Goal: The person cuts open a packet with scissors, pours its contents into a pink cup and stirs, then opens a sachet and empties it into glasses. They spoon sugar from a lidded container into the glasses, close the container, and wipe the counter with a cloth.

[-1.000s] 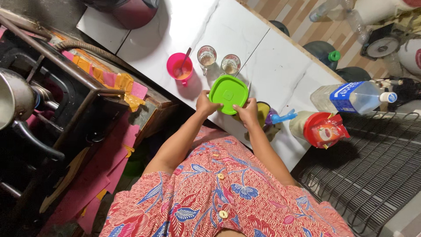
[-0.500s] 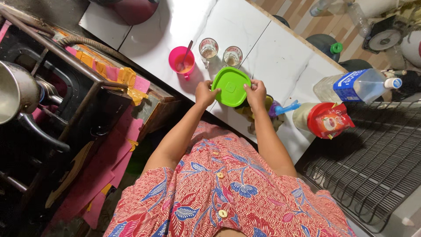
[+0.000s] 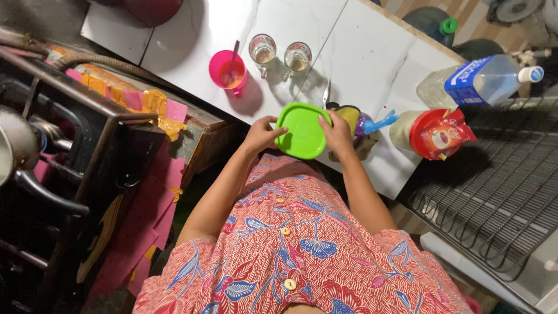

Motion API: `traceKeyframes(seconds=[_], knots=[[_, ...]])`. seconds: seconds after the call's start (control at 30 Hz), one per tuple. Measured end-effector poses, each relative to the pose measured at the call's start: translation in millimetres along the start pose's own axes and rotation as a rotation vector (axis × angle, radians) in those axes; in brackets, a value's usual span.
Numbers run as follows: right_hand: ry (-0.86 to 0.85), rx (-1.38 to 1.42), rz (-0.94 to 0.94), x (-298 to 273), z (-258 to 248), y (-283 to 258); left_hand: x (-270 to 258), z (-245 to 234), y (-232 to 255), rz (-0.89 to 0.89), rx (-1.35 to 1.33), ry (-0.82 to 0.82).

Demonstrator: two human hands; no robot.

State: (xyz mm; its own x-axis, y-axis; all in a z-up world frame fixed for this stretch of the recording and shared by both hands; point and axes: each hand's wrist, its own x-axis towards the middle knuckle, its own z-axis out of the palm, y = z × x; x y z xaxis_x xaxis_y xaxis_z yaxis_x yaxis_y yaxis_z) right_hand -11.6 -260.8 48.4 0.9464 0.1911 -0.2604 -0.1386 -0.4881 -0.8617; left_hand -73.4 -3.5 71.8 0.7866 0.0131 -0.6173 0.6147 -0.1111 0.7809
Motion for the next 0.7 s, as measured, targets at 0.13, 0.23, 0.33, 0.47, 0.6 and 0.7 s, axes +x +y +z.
traceKeyframes(seconds=[0.13,0.23,0.33,0.47,0.6,0.7], knots=[[0.025,0.116,0.02,-40,-30,10,-5,12,20,-0.063,0.034,-0.211],[0.071,0.285,0.113,-66,-47,29,-3,25,32,-0.085,0.111,-0.412],[0.115,0.408,0.188,-90,-71,54,-2,49,39,-0.026,0.064,-0.624],[0.195,0.574,0.277,-127,-107,98,-4,66,36,0.044,0.22,-0.665],[0.315,0.675,0.333,-161,-153,149,4,60,16,0.155,0.334,-0.562],[0.384,0.772,0.33,-175,-186,182,16,48,-6,0.155,0.397,-0.421]])
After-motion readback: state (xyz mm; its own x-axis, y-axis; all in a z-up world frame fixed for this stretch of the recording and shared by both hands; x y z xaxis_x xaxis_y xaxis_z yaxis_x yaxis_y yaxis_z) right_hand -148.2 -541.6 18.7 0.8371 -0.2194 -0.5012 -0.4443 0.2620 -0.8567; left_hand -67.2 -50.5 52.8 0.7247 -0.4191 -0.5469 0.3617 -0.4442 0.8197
